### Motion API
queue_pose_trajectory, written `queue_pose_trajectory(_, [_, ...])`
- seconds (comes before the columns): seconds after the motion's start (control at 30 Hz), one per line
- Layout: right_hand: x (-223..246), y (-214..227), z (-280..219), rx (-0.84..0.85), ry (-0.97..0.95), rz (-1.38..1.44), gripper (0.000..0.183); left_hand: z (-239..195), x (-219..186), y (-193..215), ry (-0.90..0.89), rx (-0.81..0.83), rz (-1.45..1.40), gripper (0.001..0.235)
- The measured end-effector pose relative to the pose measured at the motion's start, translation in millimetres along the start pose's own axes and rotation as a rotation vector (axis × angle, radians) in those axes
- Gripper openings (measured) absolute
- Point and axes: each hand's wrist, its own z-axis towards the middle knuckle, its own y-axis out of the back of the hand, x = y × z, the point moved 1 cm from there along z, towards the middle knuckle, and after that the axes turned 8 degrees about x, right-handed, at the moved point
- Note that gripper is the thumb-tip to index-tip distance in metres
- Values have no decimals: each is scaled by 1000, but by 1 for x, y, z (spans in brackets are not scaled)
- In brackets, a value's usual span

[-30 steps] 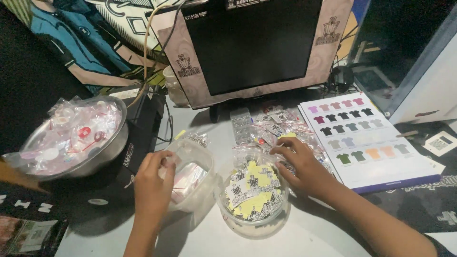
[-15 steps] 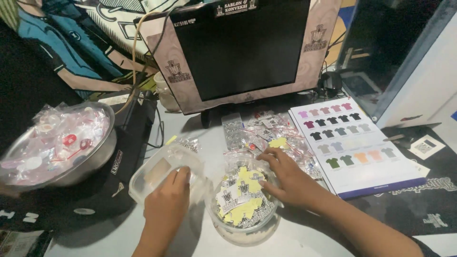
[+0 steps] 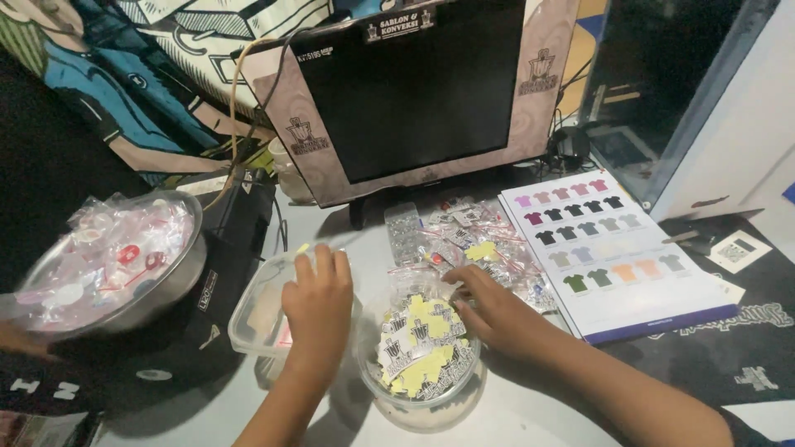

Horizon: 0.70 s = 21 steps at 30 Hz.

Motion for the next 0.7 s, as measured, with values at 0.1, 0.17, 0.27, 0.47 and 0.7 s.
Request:
queue_pose_trajectory(0.1, [-25,-15,9,-140,111,-41,42,-3,-19,-13,-178,-153,-374,20])
queue_pose_trajectory(0.17, [-42,-23,17,-253,128,-43,44,-15,-29,9,-219,-187,-705,7])
queue_pose_trajectory(0.27, [-51,-29,16,-440,195,-47,45,-35,-37,14,-228,-109,-1168,10])
queue_pose_trajectory(0.47, [-61,-47,19,-808,1067,-604,29,-44,-42,0,-87,102,-1410,21])
queue_pose_trajectory(0.7, [0,-57,28,-484,940,-573,36,-51,-47,-12,49,240,-1547,18])
